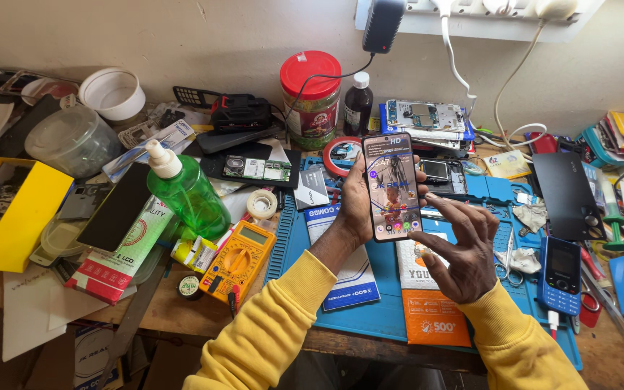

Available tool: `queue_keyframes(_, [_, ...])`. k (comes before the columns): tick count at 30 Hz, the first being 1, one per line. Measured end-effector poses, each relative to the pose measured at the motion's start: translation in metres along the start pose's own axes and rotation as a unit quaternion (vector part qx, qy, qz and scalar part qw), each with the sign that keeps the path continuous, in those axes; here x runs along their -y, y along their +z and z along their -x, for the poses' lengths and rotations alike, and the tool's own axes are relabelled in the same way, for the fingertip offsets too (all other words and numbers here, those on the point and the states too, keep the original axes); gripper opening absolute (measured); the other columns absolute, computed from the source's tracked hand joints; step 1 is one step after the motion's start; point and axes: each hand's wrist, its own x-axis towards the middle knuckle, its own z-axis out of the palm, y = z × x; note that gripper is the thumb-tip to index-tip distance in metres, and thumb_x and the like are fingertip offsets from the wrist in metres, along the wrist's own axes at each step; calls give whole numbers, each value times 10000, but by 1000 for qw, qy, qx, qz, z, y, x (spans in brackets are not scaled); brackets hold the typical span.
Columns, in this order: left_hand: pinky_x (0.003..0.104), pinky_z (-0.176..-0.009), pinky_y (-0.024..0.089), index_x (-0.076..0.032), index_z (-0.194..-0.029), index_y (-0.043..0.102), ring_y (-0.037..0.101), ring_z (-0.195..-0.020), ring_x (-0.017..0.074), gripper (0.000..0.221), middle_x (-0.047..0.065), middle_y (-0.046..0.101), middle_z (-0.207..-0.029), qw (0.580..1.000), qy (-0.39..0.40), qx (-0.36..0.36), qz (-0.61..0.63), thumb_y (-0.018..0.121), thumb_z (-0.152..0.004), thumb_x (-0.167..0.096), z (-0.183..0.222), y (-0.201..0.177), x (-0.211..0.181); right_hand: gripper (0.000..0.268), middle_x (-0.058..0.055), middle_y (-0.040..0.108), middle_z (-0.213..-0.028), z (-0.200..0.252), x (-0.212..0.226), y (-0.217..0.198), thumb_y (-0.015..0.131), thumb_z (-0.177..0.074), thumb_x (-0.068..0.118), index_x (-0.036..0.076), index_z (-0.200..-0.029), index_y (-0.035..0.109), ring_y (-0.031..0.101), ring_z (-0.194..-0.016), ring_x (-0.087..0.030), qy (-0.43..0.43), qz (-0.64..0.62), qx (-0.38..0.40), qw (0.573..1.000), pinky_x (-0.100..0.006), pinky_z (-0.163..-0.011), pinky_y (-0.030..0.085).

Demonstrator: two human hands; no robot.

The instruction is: The person operates a smartphone, then removes the back cover to expose the battery. They handle a replacement screen assembly, compare it with the phone, and use a metal tool to pry and separate the screen from the frame. Finally, they apply adhesive from a small tube along the phone's edge.

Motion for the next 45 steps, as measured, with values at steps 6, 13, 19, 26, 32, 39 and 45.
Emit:
queue_keyframes(6, [487, -948, 586, 21, -1512, 460, 698, -1090, 340, 874, 250, 671, -1241, 999, -9, -29, -25, 108, -1121, -677, 0, 0, 0, 388, -113, 488, -1538, -2, 5, 2, 468, -1012, 446, 254, -1213, 740, 423, -1384, -297, -27, 4, 26, 999, -495, -1165, 243])
queue_keyframes(13, [502, -942, 594, 22, -1502, 464, 694, -1095, 345, 876, 249, 668, -1244, 1000, -9, -7, -3, 100, -1125, -679, 0, -5, 3, 418, -115, 473, -1549, -3, 8, 4, 461, -1008, 479, 263, -1260, 715, 422, -1383, -293, -57, -12, 47, 997, -502, -1169, 236])
queue_keyframes(19, [487, -966, 584, 31, -1501, 476, 687, -1127, 343, 893, 248, 669, -1262, 999, -25, -22, -30, 95, -1131, -687, 1, -2, 5, 483, -116, 479, -1567, -2, 0, 1, 355, -1069, 507, 239, -1268, 704, 438, -1362, -260, 12, -19, -28, 999, -431, -1146, 256])
queue_keyframes(26, [492, -989, 586, 41, -1506, 477, 700, -1128, 333, 896, 234, 672, -1256, 993, -111, 18, -28, 89, -1142, -680, 8, 8, 30, 502, -125, 513, -1558, 5, -15, -9, 335, -1126, 507, 185, -1280, 687, 455, -1353, -235, 124, -36, -102, 986, -382, -1179, 294])
queue_keyframes(32, [456, -973, 596, 1, -1531, 481, 693, -1137, 302, 843, 197, 678, -1287, 989, -127, -18, -70, 95, -1152, -645, 13, 17, 38, 473, -104, 556, -1516, 8, -19, -8, 388, -1083, 471, 199, -1075, 775, 467, -1315, -257, 97, -21, -78, 992, -411, -1145, 279])
queue_keyframes(39, [448, -957, 607, -25, -1485, 472, 704, -1118, 315, 833, 199, 678, -1231, 986, -119, -40, -109, 80, -1103, -654, 13, 19, 36, 471, -93, 551, -1503, 5, -17, -12, 405, -1044, 503, 233, -999, 789, 467, -1348, -276, 39, -28, -37, 998, -443, -1138, 272])
queue_keyframes(45, [447, -901, 610, -6, -1486, 481, 698, -1112, 310, 836, 177, 688, -1257, 992, -113, -30, -55, 113, -1125, -665, 13, 14, 34, 452, -104, 554, -1496, 2, -15, -8, 410, -1032, 496, 228, -997, 772, 478, -1359, -288, 15, -25, -1, 1000, -439, -1144, 264])
